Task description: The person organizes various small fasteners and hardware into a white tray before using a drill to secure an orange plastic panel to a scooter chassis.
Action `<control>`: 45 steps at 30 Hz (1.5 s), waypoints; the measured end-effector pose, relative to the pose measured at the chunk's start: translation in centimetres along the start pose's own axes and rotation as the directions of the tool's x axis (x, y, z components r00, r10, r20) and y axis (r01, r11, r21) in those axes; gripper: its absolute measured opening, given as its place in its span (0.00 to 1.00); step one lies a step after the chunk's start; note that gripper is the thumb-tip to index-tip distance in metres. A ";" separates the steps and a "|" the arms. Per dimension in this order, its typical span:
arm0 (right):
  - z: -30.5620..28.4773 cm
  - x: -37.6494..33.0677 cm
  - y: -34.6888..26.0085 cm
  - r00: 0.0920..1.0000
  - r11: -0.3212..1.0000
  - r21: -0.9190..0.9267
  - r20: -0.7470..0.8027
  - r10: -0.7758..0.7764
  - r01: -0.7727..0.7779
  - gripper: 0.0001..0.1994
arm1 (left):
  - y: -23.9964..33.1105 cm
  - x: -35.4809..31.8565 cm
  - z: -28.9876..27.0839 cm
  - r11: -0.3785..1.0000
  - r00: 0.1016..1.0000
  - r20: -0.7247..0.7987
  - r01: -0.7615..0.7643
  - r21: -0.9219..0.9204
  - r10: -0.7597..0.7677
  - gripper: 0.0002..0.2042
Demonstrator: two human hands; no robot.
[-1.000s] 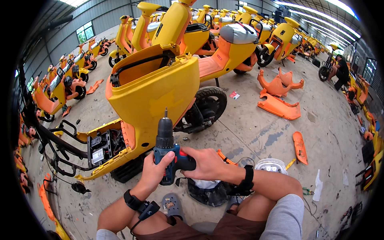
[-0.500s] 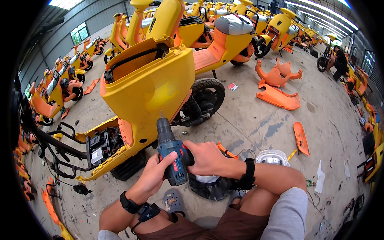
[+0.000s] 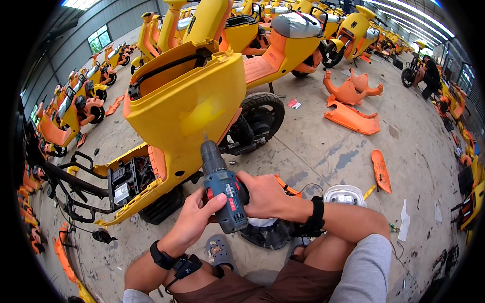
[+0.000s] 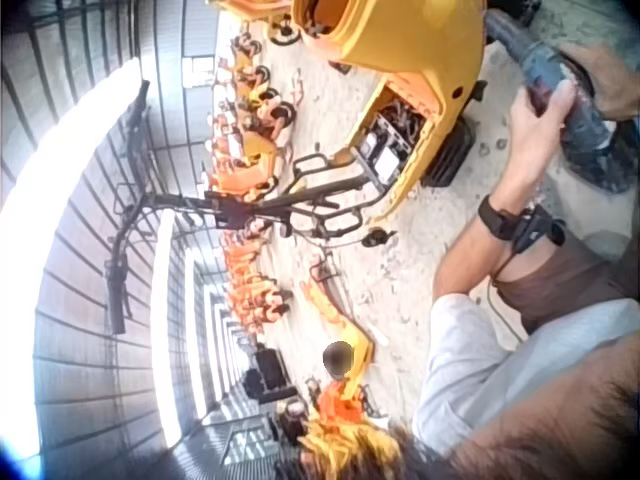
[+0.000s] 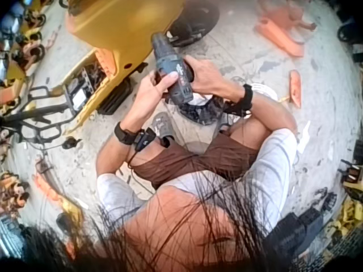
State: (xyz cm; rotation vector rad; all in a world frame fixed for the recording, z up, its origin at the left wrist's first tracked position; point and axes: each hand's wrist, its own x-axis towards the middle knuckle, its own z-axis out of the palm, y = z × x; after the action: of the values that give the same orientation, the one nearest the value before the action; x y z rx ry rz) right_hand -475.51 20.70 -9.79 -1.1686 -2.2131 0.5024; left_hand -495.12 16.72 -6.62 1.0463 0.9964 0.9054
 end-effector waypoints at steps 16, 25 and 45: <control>-2.1 0.8 -1.4 0.998 0.853 0.522 0.046 -0.032 0.003 0.31 | -1.1 2.4 -2.4 0.953 0.988 0.106 0.137 -0.271 -0.112 0.13; -1.9 -0.1 0.0 0.967 0.519 0.828 0.254 -0.015 -0.210 0.22 | -4.2 1.9 -1.2 0.910 0.797 0.489 0.172 0.377 -0.353 0.12; -1.6 0.1 -0.2 0.981 0.508 0.849 0.190 -0.033 -0.148 0.12 | -3.0 1.3 -0.5 0.872 0.820 0.493 0.016 0.489 -0.291 0.20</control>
State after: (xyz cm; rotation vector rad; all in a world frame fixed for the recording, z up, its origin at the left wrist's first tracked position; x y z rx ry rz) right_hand -474.60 20.76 -8.43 -0.6237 -1.6174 1.5865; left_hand -494.90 17.30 -9.87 1.5010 0.7941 0.1728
